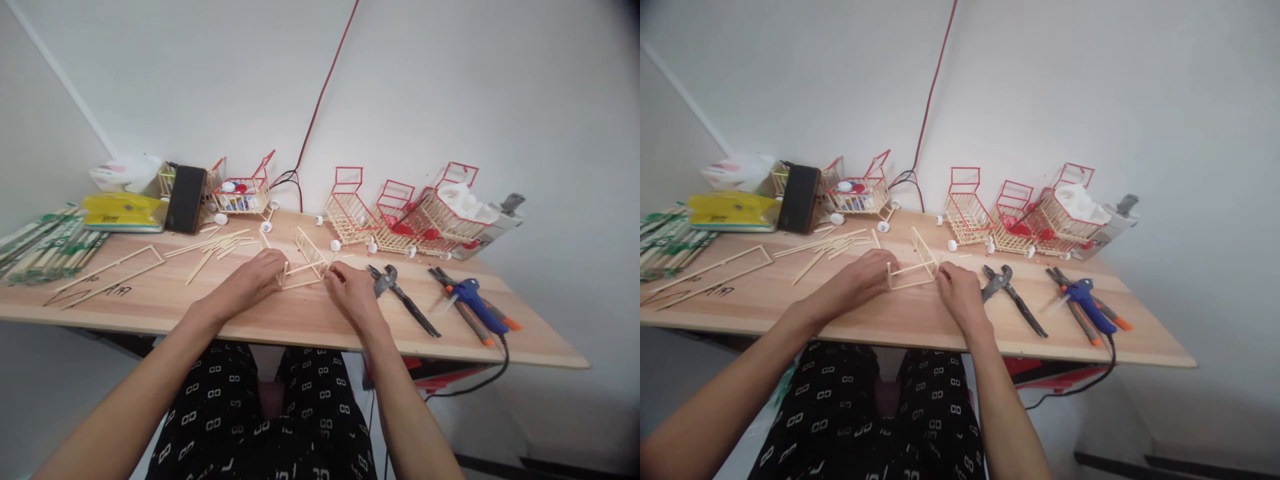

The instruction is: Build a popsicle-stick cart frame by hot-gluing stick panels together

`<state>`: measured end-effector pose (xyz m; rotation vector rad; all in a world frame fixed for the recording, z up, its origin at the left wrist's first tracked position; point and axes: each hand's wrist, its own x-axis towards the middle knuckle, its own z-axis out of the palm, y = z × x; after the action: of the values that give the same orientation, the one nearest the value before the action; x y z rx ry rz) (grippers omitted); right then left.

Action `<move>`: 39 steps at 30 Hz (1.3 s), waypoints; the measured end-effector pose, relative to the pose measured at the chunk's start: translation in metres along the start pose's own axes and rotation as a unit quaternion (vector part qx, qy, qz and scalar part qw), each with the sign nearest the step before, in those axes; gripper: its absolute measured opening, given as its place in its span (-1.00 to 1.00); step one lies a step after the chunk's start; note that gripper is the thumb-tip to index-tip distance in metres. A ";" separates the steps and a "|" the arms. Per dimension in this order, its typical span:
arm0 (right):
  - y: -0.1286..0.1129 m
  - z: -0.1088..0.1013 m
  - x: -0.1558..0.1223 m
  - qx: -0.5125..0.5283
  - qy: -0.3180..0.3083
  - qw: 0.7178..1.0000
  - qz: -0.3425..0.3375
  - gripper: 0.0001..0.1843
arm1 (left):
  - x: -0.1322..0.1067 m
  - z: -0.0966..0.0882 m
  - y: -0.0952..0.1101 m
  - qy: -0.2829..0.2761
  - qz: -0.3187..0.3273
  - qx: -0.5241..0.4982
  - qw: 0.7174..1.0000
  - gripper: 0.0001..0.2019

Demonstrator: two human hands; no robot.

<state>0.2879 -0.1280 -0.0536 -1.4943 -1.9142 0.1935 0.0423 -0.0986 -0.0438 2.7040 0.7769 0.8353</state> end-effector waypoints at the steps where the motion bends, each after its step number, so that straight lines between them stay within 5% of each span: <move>1: 0.000 0.000 0.000 0.000 0.000 1.000 -0.001 -0.77 | 0.000 0.000 0.000 0.003 0.001 -0.001 1.000 -0.84; 39: 0.002 0.001 0.001 -0.006 -0.002 1.000 -0.005 -0.78 | 0.000 0.000 -0.001 0.002 -0.001 -0.002 1.000 -0.85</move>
<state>0.2891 -0.1264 -0.0548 -1.4916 -1.9285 0.1807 0.0422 -0.0976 -0.0442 2.6987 0.7763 0.8402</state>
